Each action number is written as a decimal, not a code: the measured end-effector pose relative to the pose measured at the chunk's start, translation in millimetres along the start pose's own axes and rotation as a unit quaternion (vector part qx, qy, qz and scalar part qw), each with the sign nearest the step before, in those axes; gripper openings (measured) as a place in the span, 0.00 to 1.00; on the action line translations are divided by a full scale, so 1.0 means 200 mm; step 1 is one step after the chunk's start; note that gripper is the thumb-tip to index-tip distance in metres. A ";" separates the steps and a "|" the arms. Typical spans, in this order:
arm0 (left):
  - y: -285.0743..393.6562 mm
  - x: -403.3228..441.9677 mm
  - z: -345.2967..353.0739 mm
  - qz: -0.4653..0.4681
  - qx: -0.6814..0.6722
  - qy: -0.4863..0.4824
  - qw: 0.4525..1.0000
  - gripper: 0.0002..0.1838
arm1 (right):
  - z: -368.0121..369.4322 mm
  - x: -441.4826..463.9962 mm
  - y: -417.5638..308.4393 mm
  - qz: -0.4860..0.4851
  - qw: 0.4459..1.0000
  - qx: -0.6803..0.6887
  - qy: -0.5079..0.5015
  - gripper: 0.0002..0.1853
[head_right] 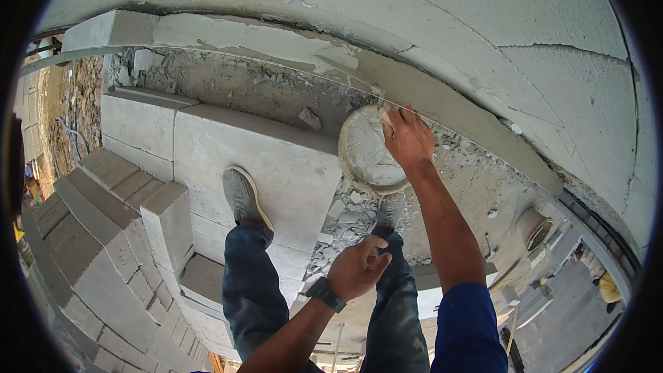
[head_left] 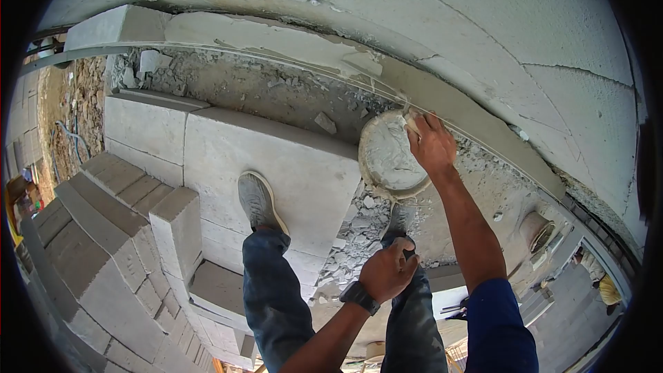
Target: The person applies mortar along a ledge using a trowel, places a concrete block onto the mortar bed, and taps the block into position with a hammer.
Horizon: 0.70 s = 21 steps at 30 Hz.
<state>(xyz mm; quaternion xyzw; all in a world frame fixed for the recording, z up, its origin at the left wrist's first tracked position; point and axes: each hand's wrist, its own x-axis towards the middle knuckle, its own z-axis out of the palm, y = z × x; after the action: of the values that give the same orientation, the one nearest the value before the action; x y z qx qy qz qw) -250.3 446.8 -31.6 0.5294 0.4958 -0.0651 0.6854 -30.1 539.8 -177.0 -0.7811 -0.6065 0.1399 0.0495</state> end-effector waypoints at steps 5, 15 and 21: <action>-0.01 -0.04 -0.11 -0.017 -0.001 0.018 1.000 0.20 | 0.09 -0.08 -0.15 0.100 0.958 0.262 0.054 0.20; -0.02 -0.10 -0.18 -0.093 0.255 -0.119 0.955 0.29 | 0.21 0.17 -0.80 0.250 0.893 0.369 -0.063 0.24; -0.04 -0.14 -0.26 -0.079 0.227 -0.105 0.965 0.29 | 0.22 -0.11 -0.60 0.334 0.844 0.421 0.015 0.21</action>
<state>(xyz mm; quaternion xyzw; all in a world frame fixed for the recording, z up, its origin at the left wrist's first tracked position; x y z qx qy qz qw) -299.9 472.8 -13.3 0.6206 0.4334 -0.2854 0.5879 -159.7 545.4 -186.5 -0.8424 -0.1915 0.3782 0.3326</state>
